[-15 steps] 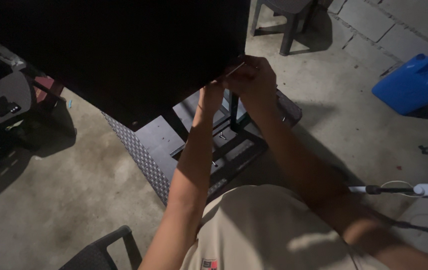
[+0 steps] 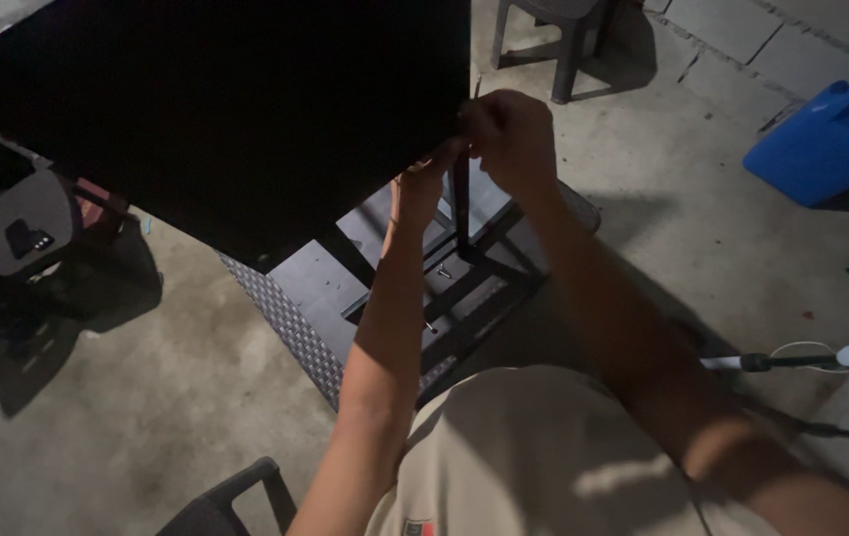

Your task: The person assembles a metal shelving unit by inserting and tightening screws into the frame using an Allen key. They work on multiple joints and corners, securing the structure together.

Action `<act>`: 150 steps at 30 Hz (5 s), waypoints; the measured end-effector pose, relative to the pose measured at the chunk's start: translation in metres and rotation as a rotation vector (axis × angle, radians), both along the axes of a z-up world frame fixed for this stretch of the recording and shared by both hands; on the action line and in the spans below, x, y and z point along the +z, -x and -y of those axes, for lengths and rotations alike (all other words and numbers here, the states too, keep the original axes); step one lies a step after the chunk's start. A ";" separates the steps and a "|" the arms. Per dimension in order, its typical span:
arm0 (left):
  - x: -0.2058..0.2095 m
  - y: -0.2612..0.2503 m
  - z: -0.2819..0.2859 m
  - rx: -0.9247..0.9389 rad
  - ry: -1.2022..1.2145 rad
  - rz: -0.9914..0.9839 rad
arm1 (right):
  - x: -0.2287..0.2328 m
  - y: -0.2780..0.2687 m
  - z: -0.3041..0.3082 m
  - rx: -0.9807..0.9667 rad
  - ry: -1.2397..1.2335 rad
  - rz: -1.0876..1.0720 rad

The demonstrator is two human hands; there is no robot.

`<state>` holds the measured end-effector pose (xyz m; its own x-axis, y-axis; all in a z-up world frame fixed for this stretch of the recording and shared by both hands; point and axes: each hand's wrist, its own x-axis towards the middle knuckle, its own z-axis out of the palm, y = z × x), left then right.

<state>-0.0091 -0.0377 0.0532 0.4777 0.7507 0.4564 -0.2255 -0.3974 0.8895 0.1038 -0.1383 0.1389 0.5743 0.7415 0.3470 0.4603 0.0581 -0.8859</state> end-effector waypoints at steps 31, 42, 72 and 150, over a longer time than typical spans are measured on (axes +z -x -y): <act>0.005 -0.011 0.004 -0.093 -0.049 0.082 | -0.016 -0.036 0.018 0.046 -0.251 0.380; -0.006 -0.016 -0.006 0.100 -0.127 -0.128 | -0.014 -0.054 0.001 0.141 -0.429 1.132; -0.055 -0.023 -0.038 0.035 0.193 -0.448 | -0.039 0.006 -0.003 0.217 -0.285 -0.404; -0.076 -0.032 -0.046 0.216 -0.288 -0.359 | 0.015 -0.051 0.008 0.180 -0.359 1.409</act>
